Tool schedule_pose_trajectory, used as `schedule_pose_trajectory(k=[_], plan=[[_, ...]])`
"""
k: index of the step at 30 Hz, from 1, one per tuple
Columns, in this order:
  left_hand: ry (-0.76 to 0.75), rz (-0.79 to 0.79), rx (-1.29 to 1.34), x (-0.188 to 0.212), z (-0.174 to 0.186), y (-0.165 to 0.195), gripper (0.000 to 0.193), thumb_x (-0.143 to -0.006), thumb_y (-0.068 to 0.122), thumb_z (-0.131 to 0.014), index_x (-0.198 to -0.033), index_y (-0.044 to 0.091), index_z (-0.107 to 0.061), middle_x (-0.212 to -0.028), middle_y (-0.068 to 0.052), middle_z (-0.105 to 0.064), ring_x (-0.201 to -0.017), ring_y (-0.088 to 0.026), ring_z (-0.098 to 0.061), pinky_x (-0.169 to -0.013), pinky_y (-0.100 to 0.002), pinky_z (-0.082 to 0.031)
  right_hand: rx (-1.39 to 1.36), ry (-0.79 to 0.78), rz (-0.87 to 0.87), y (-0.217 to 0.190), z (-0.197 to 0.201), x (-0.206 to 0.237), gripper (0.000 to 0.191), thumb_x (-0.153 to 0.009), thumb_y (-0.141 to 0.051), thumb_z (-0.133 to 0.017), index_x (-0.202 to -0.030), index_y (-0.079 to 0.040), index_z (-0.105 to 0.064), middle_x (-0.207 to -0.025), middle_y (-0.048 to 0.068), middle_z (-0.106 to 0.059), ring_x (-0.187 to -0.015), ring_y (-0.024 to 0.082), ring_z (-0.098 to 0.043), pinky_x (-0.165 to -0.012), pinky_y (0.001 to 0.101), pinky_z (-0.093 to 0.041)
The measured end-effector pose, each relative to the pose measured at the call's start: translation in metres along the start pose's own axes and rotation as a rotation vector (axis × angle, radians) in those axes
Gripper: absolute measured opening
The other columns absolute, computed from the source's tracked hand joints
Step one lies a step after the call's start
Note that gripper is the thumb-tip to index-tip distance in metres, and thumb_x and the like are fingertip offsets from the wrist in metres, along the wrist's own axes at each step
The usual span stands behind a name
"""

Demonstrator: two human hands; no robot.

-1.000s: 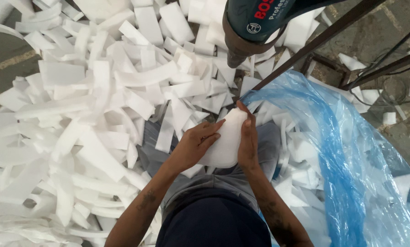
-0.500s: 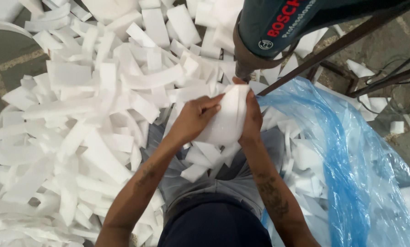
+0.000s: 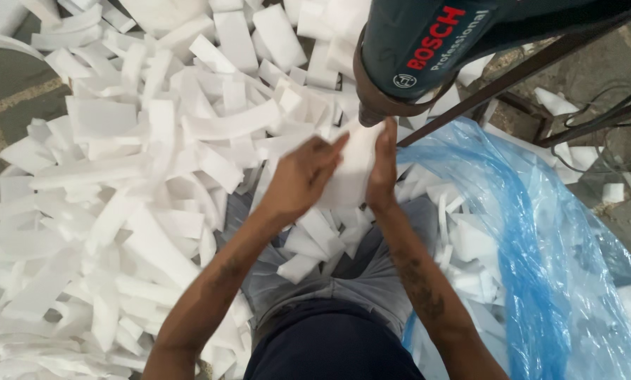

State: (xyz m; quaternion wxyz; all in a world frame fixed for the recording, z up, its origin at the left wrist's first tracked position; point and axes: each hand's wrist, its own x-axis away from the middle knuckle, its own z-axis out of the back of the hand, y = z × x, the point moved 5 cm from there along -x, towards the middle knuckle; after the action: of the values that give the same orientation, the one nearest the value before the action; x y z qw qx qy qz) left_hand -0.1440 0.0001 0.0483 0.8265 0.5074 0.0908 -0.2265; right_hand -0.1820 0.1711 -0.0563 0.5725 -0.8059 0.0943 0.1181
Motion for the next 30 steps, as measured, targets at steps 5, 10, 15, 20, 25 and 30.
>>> schedule_pose_trajectory(k=[5,10,15,20,25,30], plan=[[-0.064,0.018,0.013,0.051,-0.028,0.008,0.041,-0.097,0.008,-0.066,-0.138,0.008,-0.064,-0.097,-0.014,-0.065,-0.076,-0.027,-0.068,-0.068,-0.037,-0.053,0.365,0.032,0.020,-0.003,0.006,0.063,0.058,-0.112,-0.044,-0.035,-0.155,-0.005,-0.039,-0.148,0.010,-0.045,-0.138,0.023,-0.043,-0.119,0.0372,-0.034],[-0.053,0.207,0.079,0.079,-0.047,-0.026,0.037,-0.099,0.012,-0.065,-0.136,0.007,-0.066,-0.096,-0.014,-0.067,-0.079,-0.029,-0.069,-0.071,-0.038,-0.054,0.215,0.047,-0.235,0.027,0.014,0.089,0.056,-0.107,-0.035,-0.041,-0.156,-0.007,-0.038,-0.144,0.009,-0.050,-0.129,0.024,-0.049,-0.107,0.0394,-0.042],[0.068,0.482,0.053,0.094,-0.063,-0.075,0.041,-0.099,0.024,-0.064,-0.137,0.008,-0.064,-0.101,-0.017,-0.073,-0.082,-0.029,-0.071,-0.075,-0.038,-0.055,0.226,0.048,-0.541,0.051,0.032,0.108,0.058,-0.102,-0.026,-0.048,-0.156,-0.010,-0.037,-0.140,0.008,-0.054,-0.120,0.024,-0.054,-0.095,0.0416,-0.050],[0.088,0.615,0.084,0.121,-0.072,-0.108,0.039,-0.101,0.026,-0.060,-0.134,0.007,-0.065,-0.098,-0.016,-0.075,-0.086,-0.030,-0.072,-0.078,-0.038,-0.054,-0.038,0.008,-0.838,0.071,0.055,0.179,0.058,-0.095,-0.024,-0.059,-0.150,-0.007,-0.046,-0.131,0.012,-0.061,-0.117,0.027,-0.060,-0.093,0.0436,-0.055],[0.365,0.545,-0.113,0.135,-0.024,-0.156,0.037,-0.098,0.025,-0.065,-0.129,0.004,-0.068,-0.105,-0.016,-0.073,-0.092,-0.031,-0.071,-0.080,-0.041,-0.054,-0.610,0.409,-0.854,0.051,0.128,0.189,0.056,-0.095,-0.028,-0.060,-0.145,-0.005,-0.048,-0.132,0.018,-0.060,-0.117,0.032,-0.060,-0.094,0.0457,-0.053],[0.362,0.836,-0.303,0.151,0.022,-0.187,0.062,-0.091,0.029,-0.074,-0.141,-0.001,-0.055,-0.125,-0.024,-0.063,-0.111,-0.037,-0.064,-0.093,-0.045,-0.053,-0.016,0.410,-0.097,-0.143,0.230,0.142,0.059,-0.094,-0.031,-0.062,-0.145,-0.004,-0.049,-0.133,0.021,-0.059,-0.119,0.036,-0.058,-0.097,0.0470,-0.051]])
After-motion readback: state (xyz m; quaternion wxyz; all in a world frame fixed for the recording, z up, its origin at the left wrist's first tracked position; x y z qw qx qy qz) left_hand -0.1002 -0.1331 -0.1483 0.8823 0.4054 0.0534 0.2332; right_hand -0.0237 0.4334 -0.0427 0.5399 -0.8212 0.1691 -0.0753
